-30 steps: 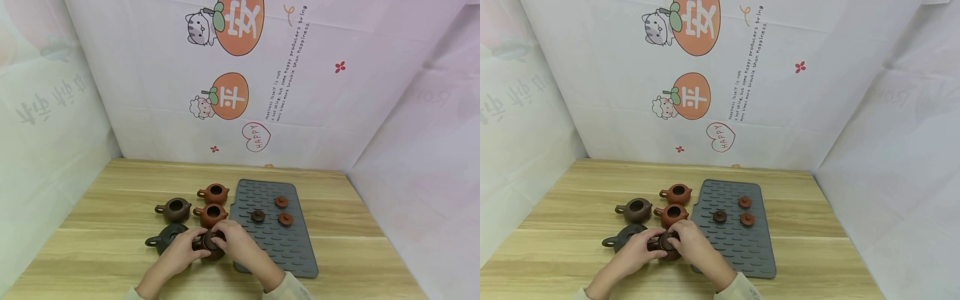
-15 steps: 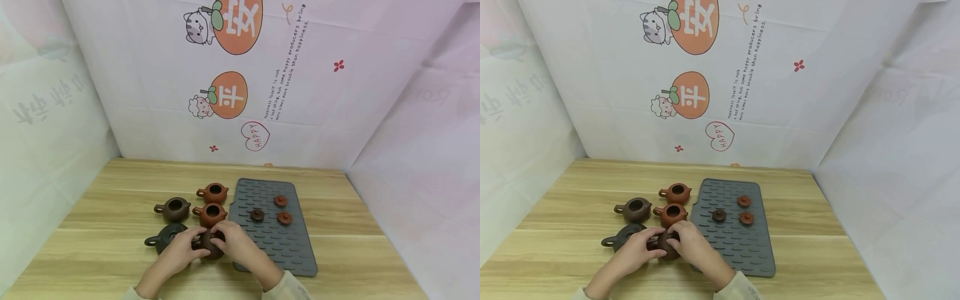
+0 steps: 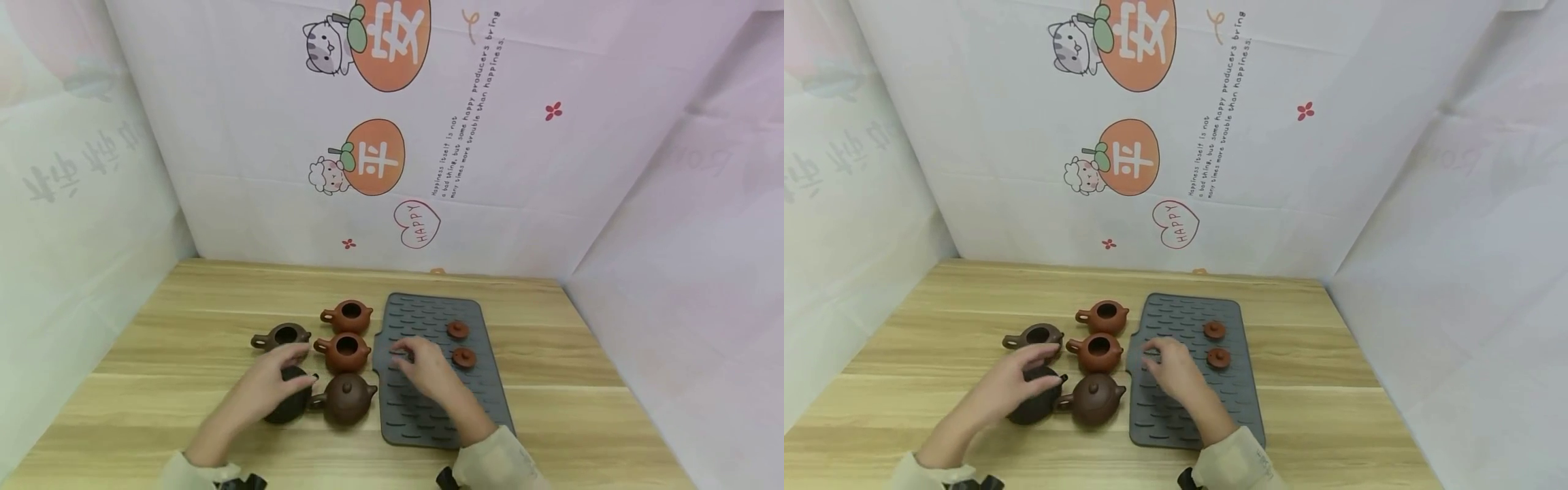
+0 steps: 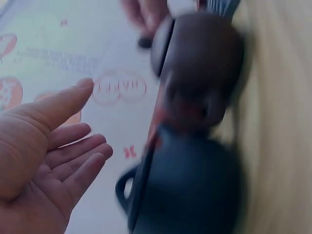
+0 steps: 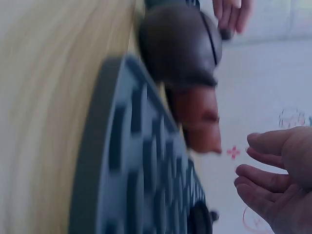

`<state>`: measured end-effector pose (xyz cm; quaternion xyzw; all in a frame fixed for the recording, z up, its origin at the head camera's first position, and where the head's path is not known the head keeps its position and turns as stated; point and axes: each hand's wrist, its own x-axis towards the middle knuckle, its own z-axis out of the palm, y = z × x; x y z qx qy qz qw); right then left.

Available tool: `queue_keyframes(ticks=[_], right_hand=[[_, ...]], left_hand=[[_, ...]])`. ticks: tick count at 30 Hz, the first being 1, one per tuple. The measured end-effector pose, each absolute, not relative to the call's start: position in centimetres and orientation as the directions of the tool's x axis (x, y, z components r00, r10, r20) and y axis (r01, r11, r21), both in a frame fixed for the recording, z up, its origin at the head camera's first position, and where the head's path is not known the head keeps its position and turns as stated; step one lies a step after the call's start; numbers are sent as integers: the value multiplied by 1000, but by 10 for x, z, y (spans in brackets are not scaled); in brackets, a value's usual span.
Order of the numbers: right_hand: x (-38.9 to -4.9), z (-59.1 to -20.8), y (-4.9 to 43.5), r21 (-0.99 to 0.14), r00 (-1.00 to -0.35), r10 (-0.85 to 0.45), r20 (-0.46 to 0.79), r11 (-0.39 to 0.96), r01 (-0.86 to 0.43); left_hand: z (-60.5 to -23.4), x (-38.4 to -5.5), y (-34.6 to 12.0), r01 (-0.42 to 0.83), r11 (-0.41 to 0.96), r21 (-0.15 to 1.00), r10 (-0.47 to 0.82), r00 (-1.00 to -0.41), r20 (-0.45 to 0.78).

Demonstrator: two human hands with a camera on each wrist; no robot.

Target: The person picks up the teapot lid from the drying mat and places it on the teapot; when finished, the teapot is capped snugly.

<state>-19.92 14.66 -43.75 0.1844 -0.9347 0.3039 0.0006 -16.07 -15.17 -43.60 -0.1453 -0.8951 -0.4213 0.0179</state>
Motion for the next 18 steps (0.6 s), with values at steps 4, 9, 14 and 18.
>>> queue_keyframes(ticks=[4, 9, 14, 18], right_hand=[[-211, -443, 162, -547, -954, -276, 119, 784, -295], [-219, -449, 171, -536, -974, -214, 72, 815, -219], [-222, -455, 174, -517, -979, -201, 21, 836, -183], [-225, -459, 176, -514, -981, -192, 7, 841, -169]], left_hand=[[-435, -179, -178, 292, 611, 736, 232, -955, 186], [-440, -195, -199, 311, 651, 692, 220, -950, 221], [-449, -206, -208, 318, 668, 673, 230, -948, 219], [-455, -213, -212, 294, 678, 673, 217, -956, 199]])
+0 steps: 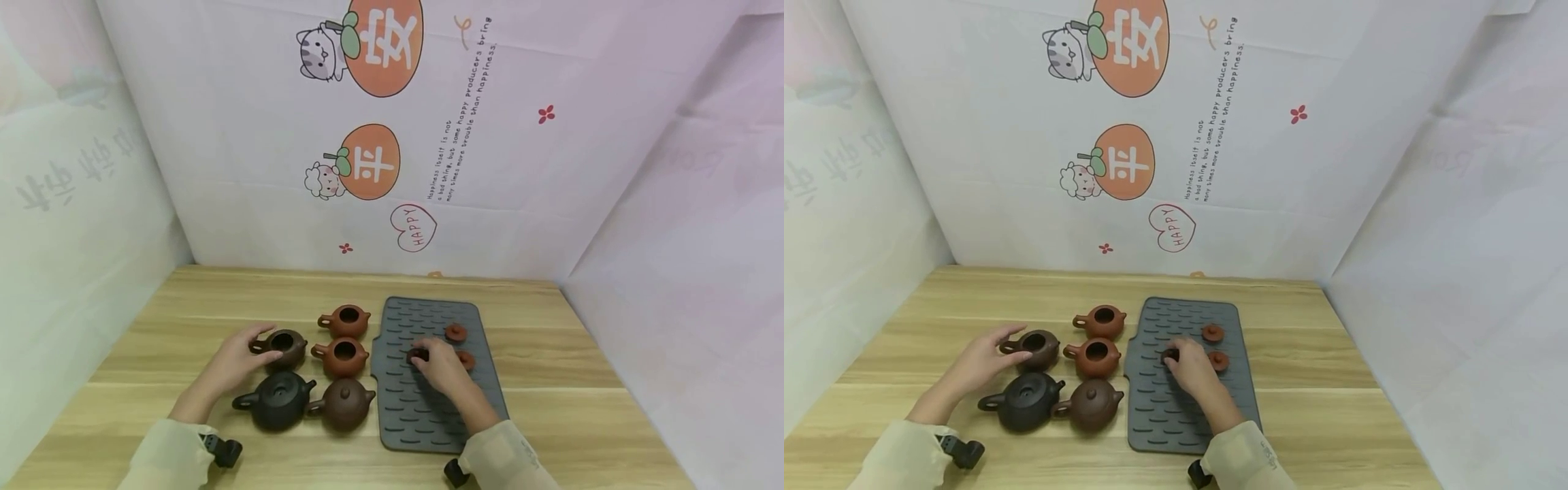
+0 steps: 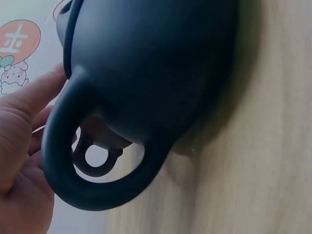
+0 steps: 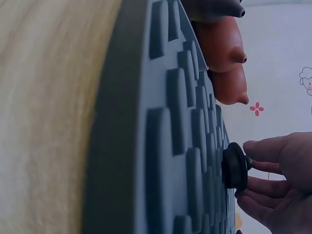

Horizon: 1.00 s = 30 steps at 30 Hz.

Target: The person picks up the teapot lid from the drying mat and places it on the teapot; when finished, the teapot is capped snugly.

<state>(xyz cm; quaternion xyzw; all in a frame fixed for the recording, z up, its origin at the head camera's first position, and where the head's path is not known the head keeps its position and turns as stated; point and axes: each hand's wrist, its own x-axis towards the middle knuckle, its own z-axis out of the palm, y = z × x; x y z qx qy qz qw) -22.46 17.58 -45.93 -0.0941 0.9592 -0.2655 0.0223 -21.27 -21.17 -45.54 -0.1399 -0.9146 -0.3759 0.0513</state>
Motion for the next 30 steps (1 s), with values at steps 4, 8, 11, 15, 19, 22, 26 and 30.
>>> queue_keyframes(ticks=[4, 8, 11, 15, 19, 22, 26, 30], right_hand=[[-227, -463, 176, -517, -982, -187, 13, 839, -166], [-229, -464, 176, -521, -985, -172, 32, 838, -163], [-230, -464, 175, -524, -987, -159, 31, 838, -152], [-232, -466, 174, -528, -990, -141, 12, 840, -126], [-235, -467, 174, -538, -993, -115, -2, 838, -96], [-237, -467, 174, -548, -995, -97, -9, 833, -76], [-238, -466, 174, -555, -996, -85, -16, 830, -62], [-238, -466, 174, -556, -996, -82, -22, 829, -56]], left_hand=[[-459, -217, -215, 257, 702, 664, 185, -966, 178], [-462, -223, -218, 272, 713, 647, 196, -962, 189], [-466, -226, -221, 301, 706, 641, 231, -953, 194], [-471, -228, -224, 324, 691, 647, 270, -945, 184], [-473, -231, -226, 335, 676, 656, 294, -939, 177], [-473, -232, -226, 324, 672, 666, 294, -942, 162], [-474, -233, -226, 306, 669, 677, 285, -947, 146], [-475, -233, -225, 302, 666, 683, 283, -948, 143]])
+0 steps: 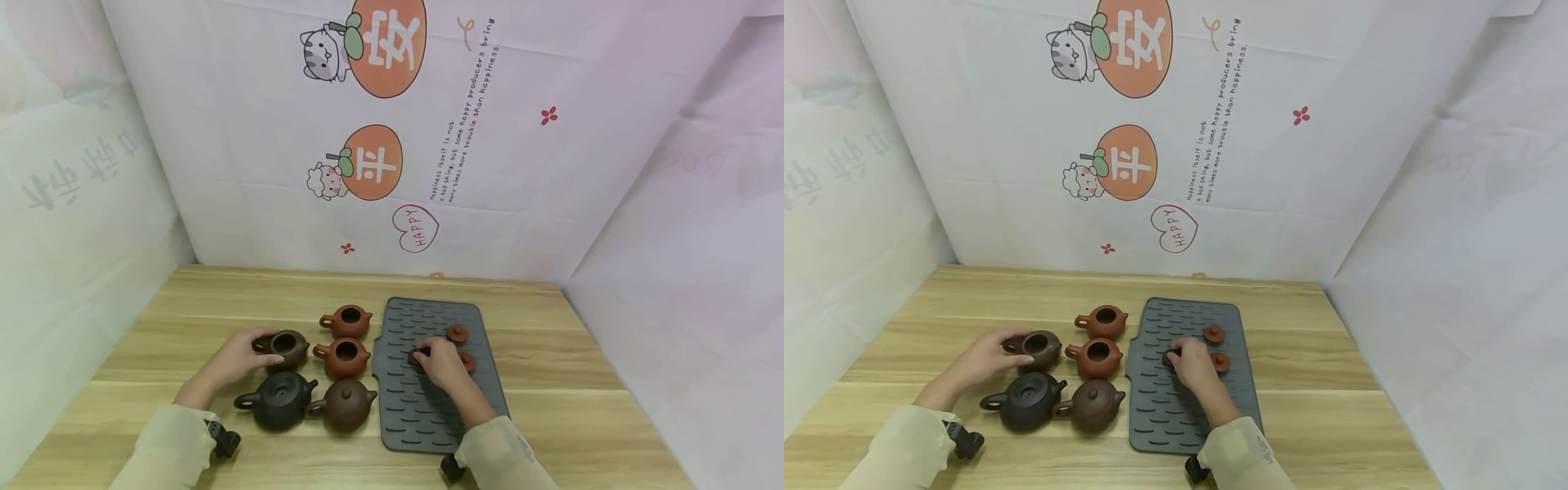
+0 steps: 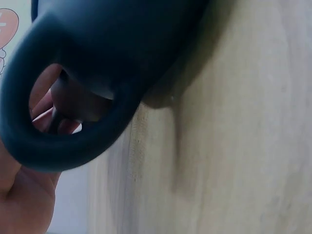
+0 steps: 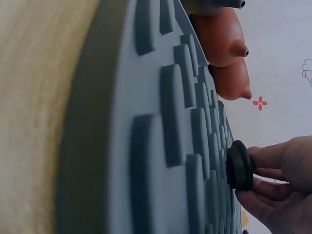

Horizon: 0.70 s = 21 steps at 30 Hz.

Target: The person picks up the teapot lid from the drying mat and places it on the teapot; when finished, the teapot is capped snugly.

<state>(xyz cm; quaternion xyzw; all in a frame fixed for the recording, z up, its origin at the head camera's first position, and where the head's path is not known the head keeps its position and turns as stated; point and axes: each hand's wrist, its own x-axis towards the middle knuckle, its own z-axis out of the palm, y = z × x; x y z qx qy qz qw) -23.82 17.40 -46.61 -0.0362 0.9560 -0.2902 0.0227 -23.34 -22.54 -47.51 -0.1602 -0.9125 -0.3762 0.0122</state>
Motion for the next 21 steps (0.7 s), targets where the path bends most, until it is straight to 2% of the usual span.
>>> queue_keyframes(ticks=[14, 21], right_hand=[[-239, -463, 171, -558, -997, -60, -55, 830, -19], [-240, -444, 156, -566, -995, -101, -7, 821, -79]], left_hand=[[-476, -230, -221, 280, 661, 696, 250, -957, 147], [-476, -230, -221, 273, 663, 697, 247, -959, 141]])
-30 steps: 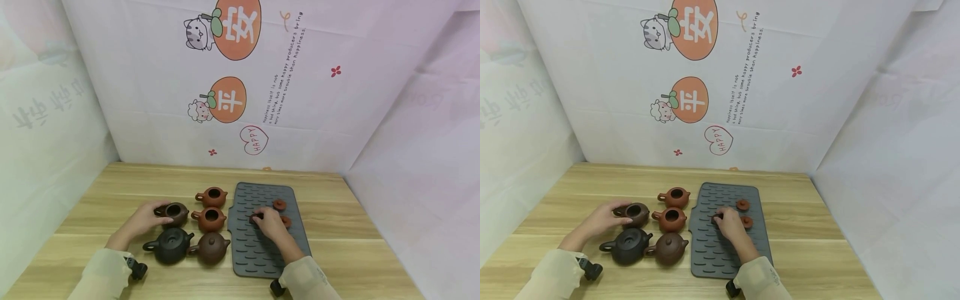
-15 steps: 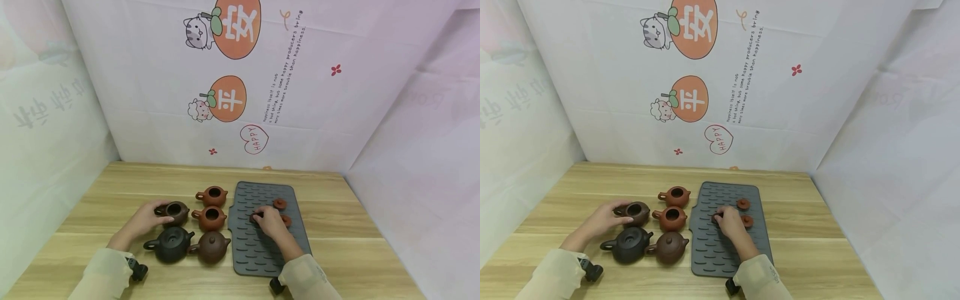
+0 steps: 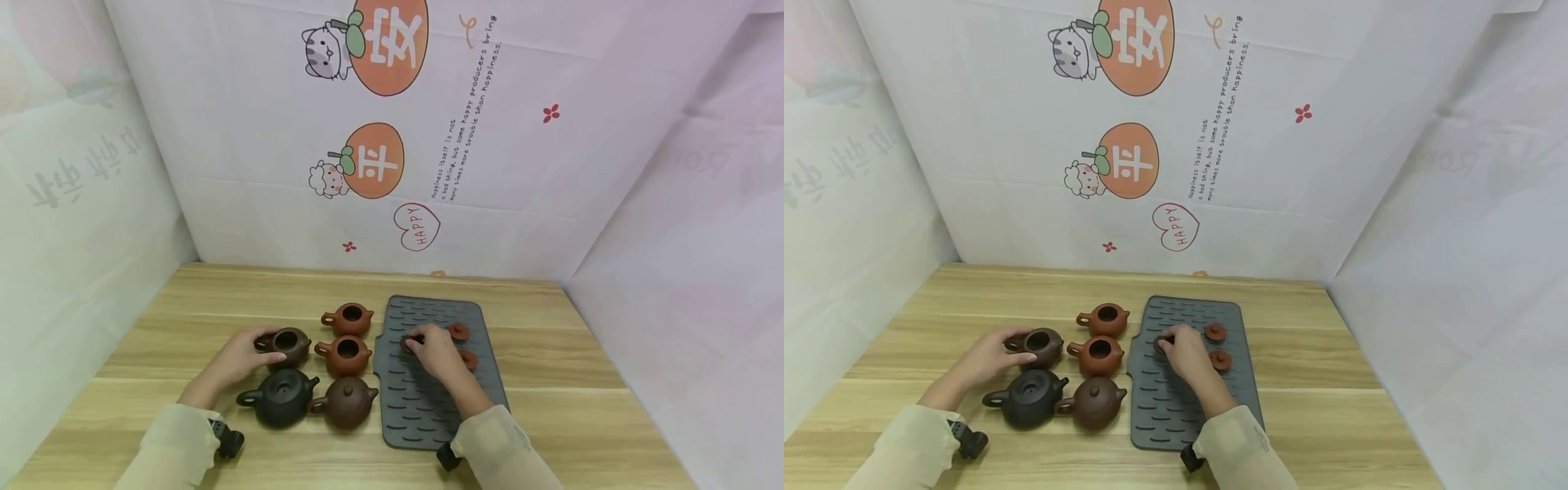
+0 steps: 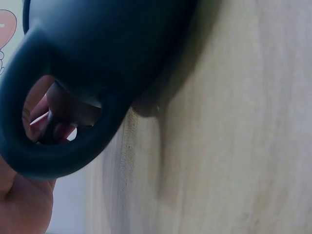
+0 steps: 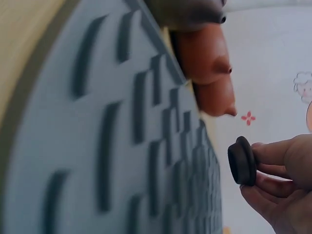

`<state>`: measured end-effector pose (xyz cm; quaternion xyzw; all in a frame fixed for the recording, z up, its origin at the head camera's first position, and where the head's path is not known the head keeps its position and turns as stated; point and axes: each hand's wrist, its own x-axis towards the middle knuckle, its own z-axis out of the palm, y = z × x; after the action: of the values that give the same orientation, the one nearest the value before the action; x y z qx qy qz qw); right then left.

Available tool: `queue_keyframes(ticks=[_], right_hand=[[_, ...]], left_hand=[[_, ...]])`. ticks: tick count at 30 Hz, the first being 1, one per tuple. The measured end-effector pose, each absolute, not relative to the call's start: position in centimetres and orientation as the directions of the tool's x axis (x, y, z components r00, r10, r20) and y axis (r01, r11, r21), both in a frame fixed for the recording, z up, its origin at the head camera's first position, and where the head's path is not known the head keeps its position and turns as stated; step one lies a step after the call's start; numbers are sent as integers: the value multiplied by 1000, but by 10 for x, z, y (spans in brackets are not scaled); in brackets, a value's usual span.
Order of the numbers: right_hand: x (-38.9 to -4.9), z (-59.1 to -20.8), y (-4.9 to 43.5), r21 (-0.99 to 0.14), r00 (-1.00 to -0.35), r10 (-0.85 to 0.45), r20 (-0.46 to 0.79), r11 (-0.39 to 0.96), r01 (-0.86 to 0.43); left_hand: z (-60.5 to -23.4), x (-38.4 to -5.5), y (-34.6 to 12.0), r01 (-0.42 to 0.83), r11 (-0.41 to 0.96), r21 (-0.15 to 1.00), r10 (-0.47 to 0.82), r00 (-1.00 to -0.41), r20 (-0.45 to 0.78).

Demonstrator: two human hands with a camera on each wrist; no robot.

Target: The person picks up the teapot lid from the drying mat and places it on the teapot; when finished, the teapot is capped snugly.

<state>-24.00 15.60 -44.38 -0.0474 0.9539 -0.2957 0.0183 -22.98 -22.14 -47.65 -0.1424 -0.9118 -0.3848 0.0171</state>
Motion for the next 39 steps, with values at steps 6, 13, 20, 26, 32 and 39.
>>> queue_keyframes(ticks=[6, 13, 20, 26, 32, 39], right_hand=[[-240, -428, 134, -625, -982, -187, 37, 762, -168], [-241, -416, 101, -645, -960, -272, 71, 721, -252], [-245, -411, 63, -617, -946, -312, 89, 728, -298], [-249, -409, 32, -604, -937, -339, 85, 730, -319], [-248, -406, 4, -639, -940, -339, 27, 718, -278], [-247, -412, -21, -605, -924, -380, 35, 728, -322]], left_hand=[[-476, -230, -221, 276, 668, 691, 246, -958, 145], [-477, -229, -221, 276, 666, 693, 248, -958, 144], [-475, -228, -220, 272, 669, 691, 239, -960, 146], [-473, -227, -220, 261, 673, 692, 232, -963, 137], [-472, -228, -221, 270, 655, 706, 239, -960, 145], [-472, -229, -222, 273, 637, 721, 255, -957, 137]])
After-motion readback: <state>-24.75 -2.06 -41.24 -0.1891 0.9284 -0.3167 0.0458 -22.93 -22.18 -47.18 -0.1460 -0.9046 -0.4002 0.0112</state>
